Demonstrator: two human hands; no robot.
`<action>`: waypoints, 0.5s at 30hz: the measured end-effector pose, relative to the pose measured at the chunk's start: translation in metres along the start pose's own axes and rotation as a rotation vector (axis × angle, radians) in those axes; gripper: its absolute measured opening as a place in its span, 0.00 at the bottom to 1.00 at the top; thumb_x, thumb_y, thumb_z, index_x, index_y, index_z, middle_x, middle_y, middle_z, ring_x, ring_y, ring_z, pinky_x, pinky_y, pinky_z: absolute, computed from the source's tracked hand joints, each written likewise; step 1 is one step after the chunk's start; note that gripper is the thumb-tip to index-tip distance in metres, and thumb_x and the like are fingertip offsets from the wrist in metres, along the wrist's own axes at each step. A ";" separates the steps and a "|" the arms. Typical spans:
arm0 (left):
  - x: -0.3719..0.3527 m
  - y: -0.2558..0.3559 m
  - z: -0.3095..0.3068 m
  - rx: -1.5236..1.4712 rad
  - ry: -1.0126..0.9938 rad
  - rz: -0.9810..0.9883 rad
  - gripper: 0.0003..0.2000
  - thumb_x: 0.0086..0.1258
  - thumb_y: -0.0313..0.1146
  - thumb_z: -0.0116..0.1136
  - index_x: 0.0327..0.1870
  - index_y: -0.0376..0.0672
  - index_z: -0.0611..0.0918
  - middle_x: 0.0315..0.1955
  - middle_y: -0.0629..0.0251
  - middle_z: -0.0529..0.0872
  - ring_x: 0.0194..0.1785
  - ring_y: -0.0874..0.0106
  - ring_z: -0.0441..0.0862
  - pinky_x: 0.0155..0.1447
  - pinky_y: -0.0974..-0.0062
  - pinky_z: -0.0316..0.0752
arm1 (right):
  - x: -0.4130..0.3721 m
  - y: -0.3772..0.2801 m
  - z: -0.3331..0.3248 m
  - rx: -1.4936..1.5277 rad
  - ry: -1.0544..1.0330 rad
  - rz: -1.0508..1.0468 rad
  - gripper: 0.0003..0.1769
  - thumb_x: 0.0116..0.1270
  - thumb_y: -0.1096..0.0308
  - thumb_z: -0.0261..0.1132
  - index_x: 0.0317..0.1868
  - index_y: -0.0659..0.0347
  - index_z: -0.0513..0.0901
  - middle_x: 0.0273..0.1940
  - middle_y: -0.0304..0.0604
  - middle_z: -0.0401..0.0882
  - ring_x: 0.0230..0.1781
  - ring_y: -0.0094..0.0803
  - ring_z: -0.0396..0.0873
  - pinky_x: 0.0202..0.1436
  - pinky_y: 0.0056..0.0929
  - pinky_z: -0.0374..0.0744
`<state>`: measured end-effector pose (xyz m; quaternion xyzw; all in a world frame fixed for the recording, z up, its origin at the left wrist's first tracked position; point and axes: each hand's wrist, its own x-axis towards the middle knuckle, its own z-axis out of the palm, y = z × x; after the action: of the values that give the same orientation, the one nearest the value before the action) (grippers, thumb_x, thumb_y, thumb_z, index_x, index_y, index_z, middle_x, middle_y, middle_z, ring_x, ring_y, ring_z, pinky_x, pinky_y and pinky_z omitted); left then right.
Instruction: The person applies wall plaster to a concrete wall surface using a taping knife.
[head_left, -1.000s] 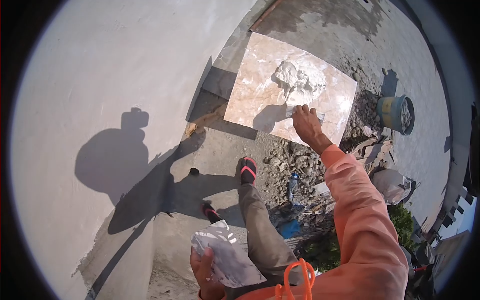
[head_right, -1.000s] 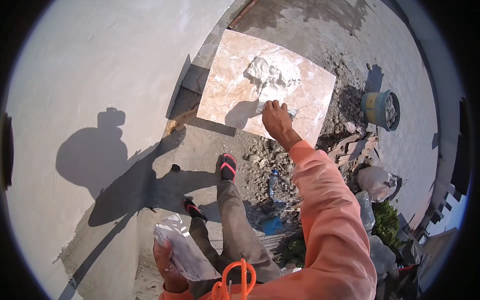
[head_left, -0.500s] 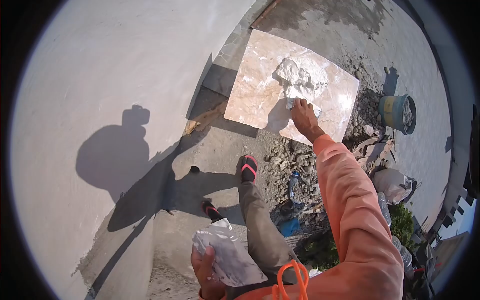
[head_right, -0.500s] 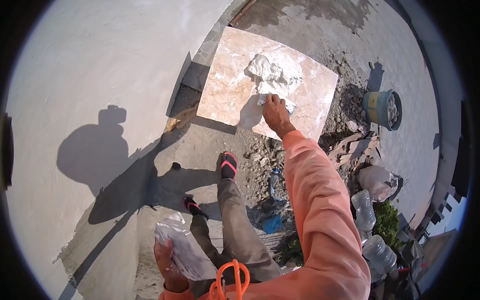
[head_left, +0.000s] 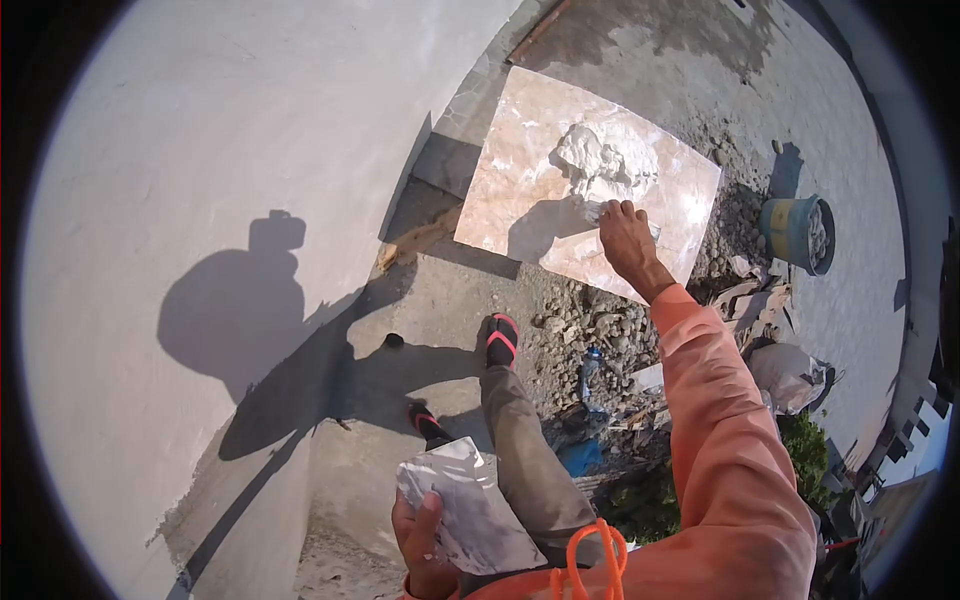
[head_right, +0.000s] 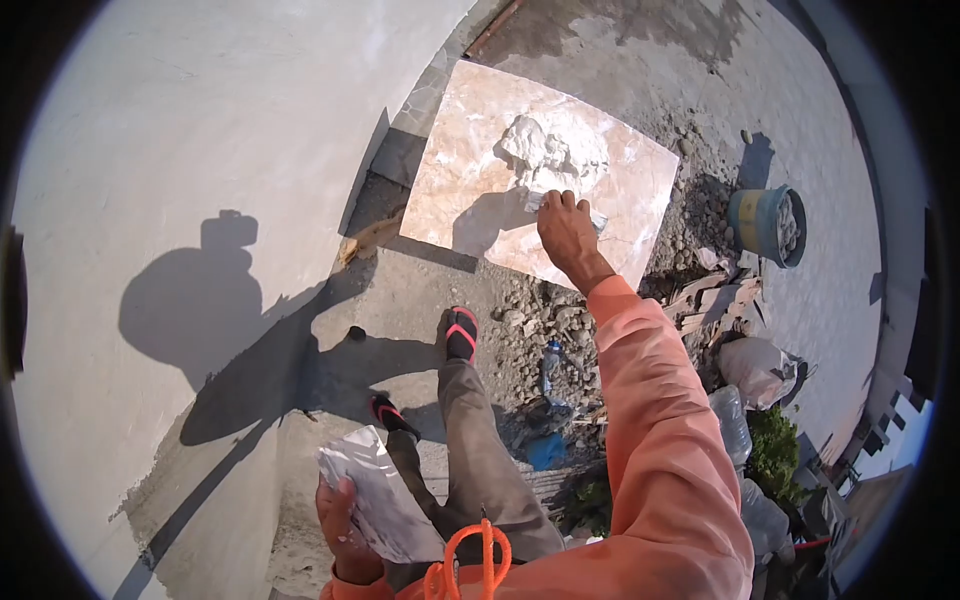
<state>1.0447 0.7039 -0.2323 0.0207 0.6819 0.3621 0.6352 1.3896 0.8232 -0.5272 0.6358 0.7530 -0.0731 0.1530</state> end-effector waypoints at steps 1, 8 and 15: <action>0.000 -0.001 -0.001 0.005 -0.003 -0.002 0.23 0.68 0.35 0.55 0.61 0.33 0.71 0.45 0.61 0.82 0.43 0.73 0.81 0.50 0.78 0.75 | 0.007 0.000 -0.006 -0.069 0.082 0.076 0.12 0.60 0.72 0.61 0.44 0.65 0.82 0.47 0.47 0.75 0.50 0.40 0.72 0.47 0.39 0.73; -0.002 0.000 -0.006 0.026 -0.015 -0.008 0.23 0.67 0.34 0.55 0.61 0.33 0.71 0.43 0.61 0.82 0.42 0.73 0.81 0.49 0.77 0.76 | 0.004 -0.016 0.027 -0.088 -0.085 -0.020 0.12 0.60 0.67 0.63 0.41 0.63 0.85 0.47 0.44 0.75 0.49 0.38 0.72 0.44 0.39 0.73; -0.002 -0.007 -0.002 -0.002 -0.021 -0.008 0.22 0.68 0.34 0.55 0.60 0.32 0.71 0.44 0.60 0.82 0.42 0.73 0.82 0.48 0.77 0.77 | 0.016 -0.025 0.034 -0.207 0.079 -0.128 0.10 0.60 0.69 0.61 0.40 0.62 0.85 0.43 0.44 0.75 0.47 0.39 0.72 0.44 0.39 0.72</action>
<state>1.0468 0.6969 -0.2343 0.0209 0.6750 0.3599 0.6438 1.3672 0.8228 -0.5669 0.5698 0.8009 0.0206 0.1831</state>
